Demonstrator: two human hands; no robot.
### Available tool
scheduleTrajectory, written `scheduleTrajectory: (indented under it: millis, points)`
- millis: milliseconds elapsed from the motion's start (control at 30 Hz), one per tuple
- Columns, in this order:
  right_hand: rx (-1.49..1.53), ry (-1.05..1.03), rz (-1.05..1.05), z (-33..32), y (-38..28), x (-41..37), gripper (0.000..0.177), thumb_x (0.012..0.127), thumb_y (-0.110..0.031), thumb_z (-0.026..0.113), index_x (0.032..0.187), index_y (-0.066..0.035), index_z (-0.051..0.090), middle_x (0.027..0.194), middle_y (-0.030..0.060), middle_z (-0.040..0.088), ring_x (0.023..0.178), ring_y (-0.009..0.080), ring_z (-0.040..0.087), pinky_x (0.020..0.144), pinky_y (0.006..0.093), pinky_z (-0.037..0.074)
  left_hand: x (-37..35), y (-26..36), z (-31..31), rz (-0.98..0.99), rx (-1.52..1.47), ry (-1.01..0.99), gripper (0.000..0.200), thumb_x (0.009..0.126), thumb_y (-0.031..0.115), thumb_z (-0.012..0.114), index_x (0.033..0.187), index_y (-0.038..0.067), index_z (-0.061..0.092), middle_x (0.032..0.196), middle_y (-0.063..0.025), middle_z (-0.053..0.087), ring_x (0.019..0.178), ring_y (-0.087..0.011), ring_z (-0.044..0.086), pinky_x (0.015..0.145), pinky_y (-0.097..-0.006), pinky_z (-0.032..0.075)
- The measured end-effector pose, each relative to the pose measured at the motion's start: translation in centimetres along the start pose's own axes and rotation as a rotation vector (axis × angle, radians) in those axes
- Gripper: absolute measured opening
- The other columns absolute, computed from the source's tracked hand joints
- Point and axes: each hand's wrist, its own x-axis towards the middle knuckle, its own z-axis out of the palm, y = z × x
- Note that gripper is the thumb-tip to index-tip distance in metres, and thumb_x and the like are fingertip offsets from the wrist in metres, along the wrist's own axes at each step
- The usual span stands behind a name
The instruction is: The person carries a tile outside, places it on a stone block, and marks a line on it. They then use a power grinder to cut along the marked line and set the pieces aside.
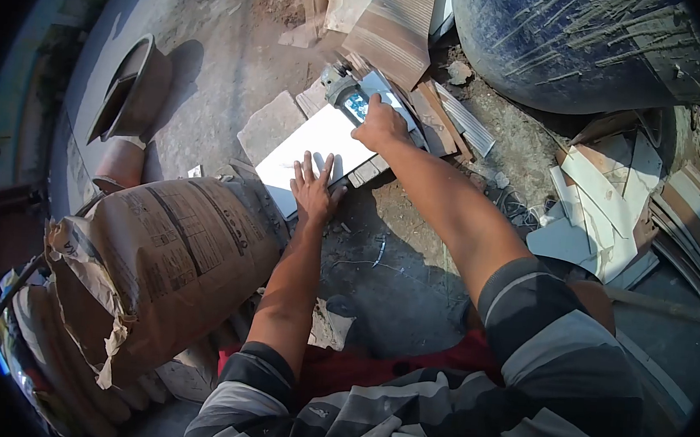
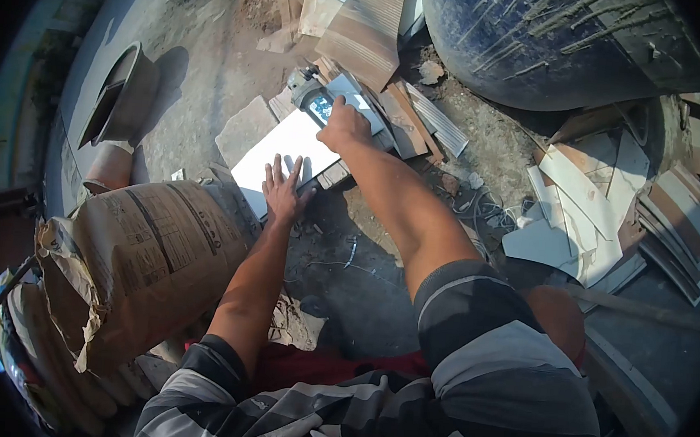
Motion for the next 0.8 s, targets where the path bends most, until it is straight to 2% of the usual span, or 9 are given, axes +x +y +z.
scheduleTrajectory:
  millis: [67, 133, 167, 200, 267, 467, 600, 700, 800]
  points:
    - [0.013, 0.007, 0.007, 0.6, 0.0, 0.6, 0.069, 0.075, -0.026, 0.081, 0.13, -0.002, 0.047, 0.116, 0.024, 0.069, 0.113, 0.0403, 0.067, 0.098, 0.0466, 0.055, 0.6, 1.0, -0.5, 0.035, -0.011, -0.001, 0.089, 0.082, 0.049, 0.08, 0.158, 0.044, 0.034, 0.172, -0.0109, 0.013, 0.154, -0.0487, 0.016, 0.117, -0.069, 0.026]
    - [0.015, 0.01, 0.01, 0.7, -0.1, 0.7, 0.068, 0.075, -0.025, 0.08, 0.13, -0.002, 0.047, 0.116, 0.0238, 0.069, 0.114, 0.0398, 0.067, 0.098, 0.0462, 0.055, 0.9, 2.5, -1.8, -0.038, 0.092, -0.17, 0.085, 0.086, 0.05, 0.076, 0.159, 0.044, 0.033, 0.171, -0.0122, 0.017, 0.153, -0.0498, 0.019, 0.116, -0.0689, 0.027]
    - [0.007, 0.005, 0.002, 0.7, -0.1, 0.7, 0.064, 0.076, -0.023, 0.08, 0.129, -0.003, 0.048, 0.117, 0.0236, 0.069, 0.114, 0.0388, 0.068, 0.099, 0.0446, 0.055, 1.2, 2.5, -1.9, -0.027, 0.12, -0.204, 0.083, 0.087, 0.048, 0.075, 0.159, 0.043, 0.033, 0.171, -0.0134, 0.018, 0.152, -0.0509, 0.021, 0.114, -0.067, 0.033]
    - [-0.001, 0.006, -0.01, 0.5, -0.2, 0.7, 0.061, 0.077, -0.021, 0.079, 0.127, -0.003, 0.049, 0.118, 0.0233, 0.069, 0.115, 0.0379, 0.068, 0.099, 0.043, 0.055, 1.3, 2.5, -2.2, -0.027, 0.121, -0.208, 0.083, 0.087, 0.048, 0.075, 0.159, 0.043, 0.033, 0.171, -0.0134, 0.018, 0.152, -0.0509, 0.021, 0.114, -0.067, 0.033]
    - [0.005, -0.016, -0.007, 0.3, -0.4, 0.6, 0.061, 0.077, -0.022, 0.08, 0.127, -0.003, 0.05, 0.119, 0.0221, 0.069, 0.114, 0.0369, 0.068, 0.099, 0.0423, 0.055, 2.0, 2.7, -3.2, -0.04, 0.093, -0.308, 0.086, 0.087, 0.04, 0.075, 0.16, 0.044, 0.029, 0.171, -0.0133, 0.016, 0.151, -0.053, 0.023, 0.111, -0.0627, 0.042]
    - [-0.008, -0.027, -0.011, 0.8, -0.5, 0.8, 0.063, 0.078, -0.023, 0.08, 0.129, -0.003, 0.049, 0.119, 0.021, 0.07, 0.116, 0.035, 0.068, 0.1, 0.0416, 0.055, 3.3, 3.7, -4.8, -0.122, 0.122, -0.523, 0.094, 0.086, 0.03, 0.072, 0.162, 0.047, 0.019, 0.173, -0.011, 0.005, 0.149, -0.0571, 0.025, 0.109, -0.0554, 0.049]
    - [0.014, -0.016, 0.013, 1.2, -0.6, 1.3, 0.062, 0.078, -0.023, 0.08, 0.129, -0.004, 0.049, 0.119, 0.0216, 0.07, 0.116, 0.0356, 0.068, 0.101, 0.0417, 0.054, 3.8, 3.8, -5.7, -0.148, 0.09, -0.599, 0.097, 0.085, 0.032, 0.073, 0.162, 0.048, 0.017, 0.174, -0.0106, 0.0, 0.148, -0.0572, 0.027, 0.114, -0.0619, 0.04]
    - [0.035, -0.005, 0.013, 1.4, -0.6, 1.3, 0.066, 0.076, -0.022, 0.079, 0.13, -0.003, 0.048, 0.118, 0.0242, 0.07, 0.116, 0.0396, 0.067, 0.101, 0.0453, 0.054, 3.9, 3.9, -6.1, -0.135, 0.107, -0.611, 0.098, 0.084, 0.034, 0.075, 0.163, 0.048, 0.017, 0.174, -0.0116, -0.002, 0.148, -0.0572, 0.027, 0.117, -0.0641, 0.033]
    - [0.032, -0.013, 0.03, 1.3, -0.4, 0.9, 0.066, 0.076, -0.023, 0.079, 0.131, -0.002, 0.048, 0.118, 0.0243, 0.07, 0.116, 0.039, 0.067, 0.101, 0.0453, 0.054, 3.9, 3.9, -6.3, -0.129, 0.113, -0.619, 0.099, 0.084, 0.037, 0.075, 0.163, 0.047, 0.016, 0.174, -0.0127, -0.002, 0.148, -0.0573, 0.027, 0.118, -0.0636, 0.031]
